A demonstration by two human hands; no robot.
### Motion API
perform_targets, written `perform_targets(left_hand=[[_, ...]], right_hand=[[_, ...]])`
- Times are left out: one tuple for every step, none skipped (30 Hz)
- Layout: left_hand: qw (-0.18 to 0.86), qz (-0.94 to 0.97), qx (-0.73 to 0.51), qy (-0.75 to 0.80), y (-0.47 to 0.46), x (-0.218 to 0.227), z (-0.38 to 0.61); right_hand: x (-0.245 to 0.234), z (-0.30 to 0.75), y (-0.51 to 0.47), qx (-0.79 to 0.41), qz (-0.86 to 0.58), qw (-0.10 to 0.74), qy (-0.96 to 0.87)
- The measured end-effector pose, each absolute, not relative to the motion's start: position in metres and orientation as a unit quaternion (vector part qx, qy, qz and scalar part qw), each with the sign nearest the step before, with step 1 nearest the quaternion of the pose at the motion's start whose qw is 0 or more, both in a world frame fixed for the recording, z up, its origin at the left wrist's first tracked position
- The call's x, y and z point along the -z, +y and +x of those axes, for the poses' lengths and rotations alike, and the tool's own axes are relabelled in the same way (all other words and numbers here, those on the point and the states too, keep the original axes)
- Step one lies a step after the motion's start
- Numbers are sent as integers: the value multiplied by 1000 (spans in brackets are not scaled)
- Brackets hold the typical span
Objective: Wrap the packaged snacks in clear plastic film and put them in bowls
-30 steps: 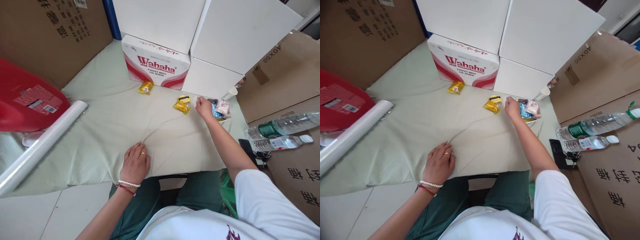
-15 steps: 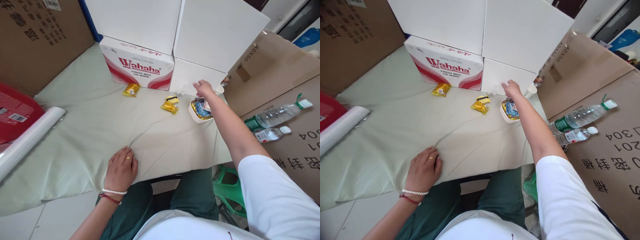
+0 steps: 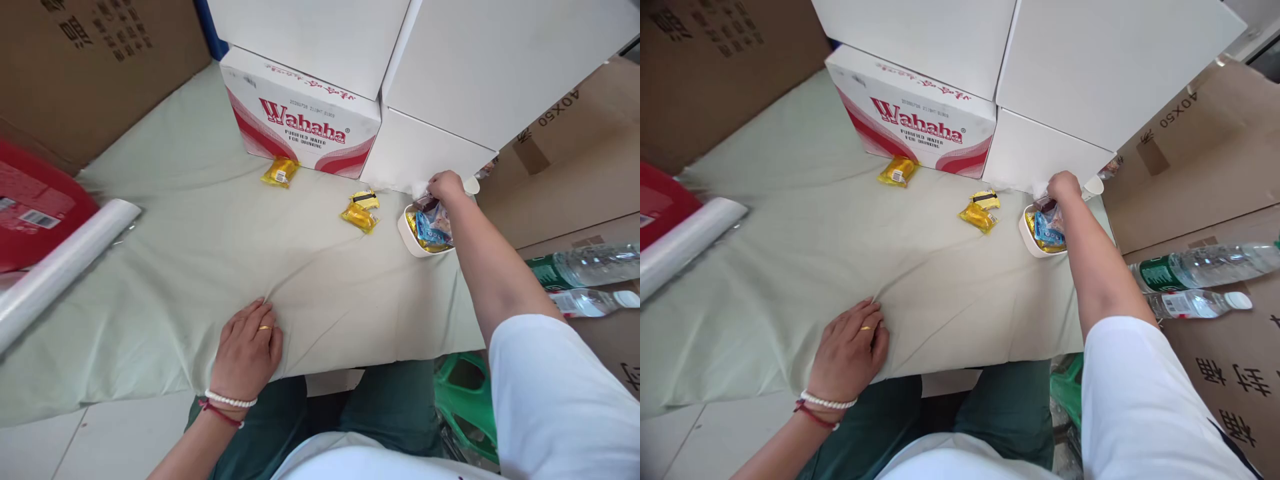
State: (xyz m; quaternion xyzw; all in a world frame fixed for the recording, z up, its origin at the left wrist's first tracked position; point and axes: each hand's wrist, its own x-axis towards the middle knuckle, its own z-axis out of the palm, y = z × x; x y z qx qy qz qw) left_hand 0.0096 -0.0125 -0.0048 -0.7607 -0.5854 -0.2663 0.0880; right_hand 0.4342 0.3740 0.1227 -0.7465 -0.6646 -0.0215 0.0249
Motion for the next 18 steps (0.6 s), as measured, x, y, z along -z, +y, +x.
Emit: perform_targets(left_hand=[[87, -760, 267, -586, -13, 5, 10], [86, -759, 267, -588, -13, 6, 10], [83, -758, 267, -589, -13, 6, 10], [81, -757, 267, -592, -13, 7, 10], [78, -756, 265, -594, -13, 7, 10], [76, -755, 263, -596, -13, 8, 10], [75, -754, 261, -597, -13, 9, 10], [75, -754, 259, -599, -12, 9, 10], [76, -753, 258, -600, -12, 10, 10], [75, -752, 257, -602, -12, 10, 11], [72, -751, 255, -605, -12, 10, 11], [68, -750, 253, -608, -11, 10, 11], [63, -749, 250, -611, -11, 10, 12], [60, -748, 248, -612, -11, 10, 12], [60, -748, 247, -613, -11, 10, 12], [62, -748, 247, -612, -10, 10, 12], [66, -748, 248, -612, -10, 11, 12], [69, -748, 249, -611, -10, 11, 11]], right_hand=[[-131, 428, 364, 23, -758, 46, -650], [-139, 423, 352, 32, -756, 74, -649], [-147, 418, 339, 47, -739, 105, -664], [-152, 415, 326, 58, -717, 128, -683], [-156, 412, 313, 60, -699, 138, -699], [-158, 411, 302, 56, -687, 135, -712], [-159, 410, 293, 48, -681, 124, -720], [-157, 410, 286, 42, -678, 107, -726], [-155, 410, 282, 40, -675, 87, -732], [-152, 411, 280, 42, -672, 67, -737], [-148, 413, 280, 46, -670, 52, -739], [-145, 415, 282, 49, -675, 43, -735], [-142, 416, 285, 44, -686, 38, -725], [-140, 418, 291, 31, -702, 37, -710], [-138, 420, 297, 14, -720, 38, -693], [-137, 422, 304, -3, -734, 40, -678], [-137, 423, 312, -19, -742, 40, -669], [-137, 425, 319, -33, -745, 37, -666]])
